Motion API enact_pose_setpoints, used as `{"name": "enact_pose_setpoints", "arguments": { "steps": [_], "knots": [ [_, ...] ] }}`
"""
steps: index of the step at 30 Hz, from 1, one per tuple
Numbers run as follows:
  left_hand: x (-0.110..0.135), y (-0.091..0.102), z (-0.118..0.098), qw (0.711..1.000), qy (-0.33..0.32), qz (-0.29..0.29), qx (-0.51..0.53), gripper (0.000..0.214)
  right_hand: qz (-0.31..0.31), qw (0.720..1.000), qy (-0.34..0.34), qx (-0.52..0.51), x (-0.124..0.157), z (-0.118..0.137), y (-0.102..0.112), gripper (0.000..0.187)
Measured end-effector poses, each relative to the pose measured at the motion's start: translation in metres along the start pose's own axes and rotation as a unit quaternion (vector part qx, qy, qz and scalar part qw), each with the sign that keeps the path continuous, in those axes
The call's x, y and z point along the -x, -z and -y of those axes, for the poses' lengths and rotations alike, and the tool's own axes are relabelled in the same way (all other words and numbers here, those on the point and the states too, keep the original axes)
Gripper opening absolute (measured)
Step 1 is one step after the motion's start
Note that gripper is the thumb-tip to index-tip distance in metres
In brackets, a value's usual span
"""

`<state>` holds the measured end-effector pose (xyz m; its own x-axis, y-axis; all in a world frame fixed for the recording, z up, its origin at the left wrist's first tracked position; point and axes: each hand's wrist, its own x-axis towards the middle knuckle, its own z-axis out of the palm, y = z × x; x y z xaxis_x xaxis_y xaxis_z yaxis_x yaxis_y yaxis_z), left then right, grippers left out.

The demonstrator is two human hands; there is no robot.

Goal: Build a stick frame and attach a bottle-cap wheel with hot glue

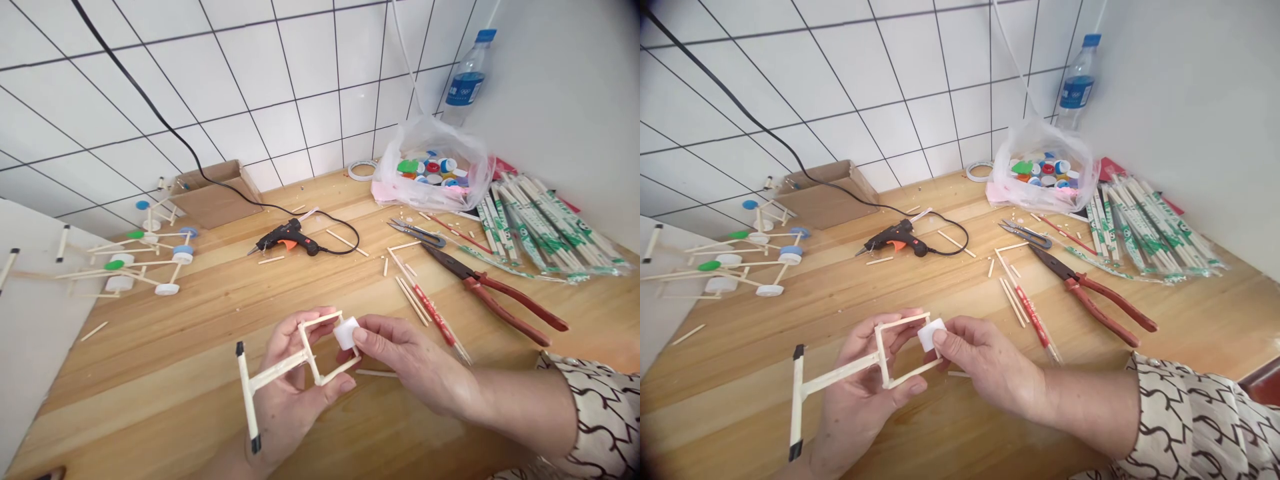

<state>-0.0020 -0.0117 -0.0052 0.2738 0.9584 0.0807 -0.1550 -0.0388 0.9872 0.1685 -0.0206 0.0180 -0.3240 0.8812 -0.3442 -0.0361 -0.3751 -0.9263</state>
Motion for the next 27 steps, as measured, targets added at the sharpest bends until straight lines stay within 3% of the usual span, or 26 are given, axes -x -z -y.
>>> {"name": "enact_pose_setpoints", "arguments": {
  "steps": [27],
  "knots": [
    [0.0014,-0.0005,-0.0007,1.000,0.012,-0.007,0.010,0.057,0.003,1.000,-0.001,0.011,0.0006,-0.0020,0.0010,0.039]
  ]
}}
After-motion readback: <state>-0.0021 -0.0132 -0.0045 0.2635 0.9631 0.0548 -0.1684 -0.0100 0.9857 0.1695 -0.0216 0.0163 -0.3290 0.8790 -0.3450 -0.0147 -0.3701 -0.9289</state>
